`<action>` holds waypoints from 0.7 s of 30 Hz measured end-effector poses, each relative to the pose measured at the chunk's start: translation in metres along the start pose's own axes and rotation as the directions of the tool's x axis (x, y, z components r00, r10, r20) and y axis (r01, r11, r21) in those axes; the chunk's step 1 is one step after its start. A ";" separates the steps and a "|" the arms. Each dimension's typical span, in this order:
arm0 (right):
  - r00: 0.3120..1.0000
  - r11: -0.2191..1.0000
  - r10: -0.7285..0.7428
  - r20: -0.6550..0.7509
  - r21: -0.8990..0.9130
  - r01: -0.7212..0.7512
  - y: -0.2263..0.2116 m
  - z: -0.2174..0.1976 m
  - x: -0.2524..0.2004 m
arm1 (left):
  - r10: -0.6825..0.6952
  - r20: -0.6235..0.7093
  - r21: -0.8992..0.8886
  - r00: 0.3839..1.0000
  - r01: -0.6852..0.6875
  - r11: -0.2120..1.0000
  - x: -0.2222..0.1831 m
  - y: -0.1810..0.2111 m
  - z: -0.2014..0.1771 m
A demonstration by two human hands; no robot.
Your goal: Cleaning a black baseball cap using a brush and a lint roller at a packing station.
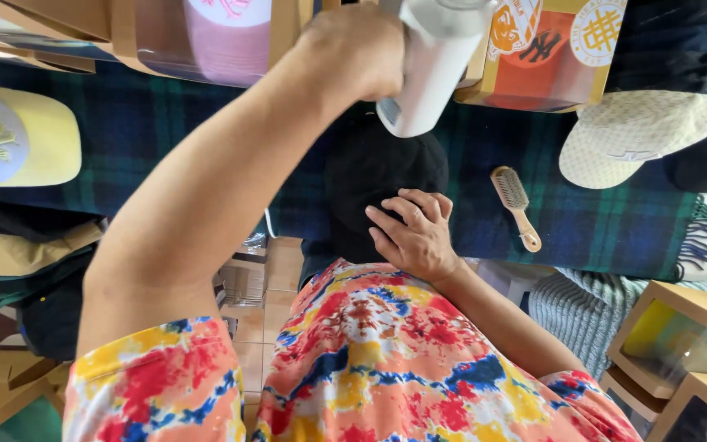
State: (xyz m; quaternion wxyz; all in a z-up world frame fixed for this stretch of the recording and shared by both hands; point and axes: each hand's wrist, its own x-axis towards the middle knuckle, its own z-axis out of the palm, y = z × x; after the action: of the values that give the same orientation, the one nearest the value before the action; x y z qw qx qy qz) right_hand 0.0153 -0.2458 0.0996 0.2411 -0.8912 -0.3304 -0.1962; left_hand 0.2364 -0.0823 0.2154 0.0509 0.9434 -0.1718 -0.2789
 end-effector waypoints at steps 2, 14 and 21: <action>1.000 1.000 0.010 0.019 0.010 -0.010 -0.001 -0.002 -0.001 | -0.103 0.085 -0.059 0.991 0.108 0.992 -0.008 -0.007 -0.008; 0.997 1.000 0.019 0.075 -0.002 -0.019 0.002 -0.007 -0.002 | 0.021 -0.137 -0.135 0.990 -0.039 0.990 -0.018 0.015 0.015; 0.997 1.000 0.009 0.070 -0.006 -0.008 0.003 -0.005 -0.003 | 0.082 -0.291 -0.146 0.953 -0.129 0.981 -0.125 -0.031 0.045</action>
State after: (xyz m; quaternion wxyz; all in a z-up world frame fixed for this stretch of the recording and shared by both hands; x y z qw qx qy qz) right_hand 0.0143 -0.2514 0.1011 0.2278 -0.8995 -0.3344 -0.1646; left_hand 0.1234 -0.0095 0.2353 0.1671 0.9557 -0.1894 -0.1509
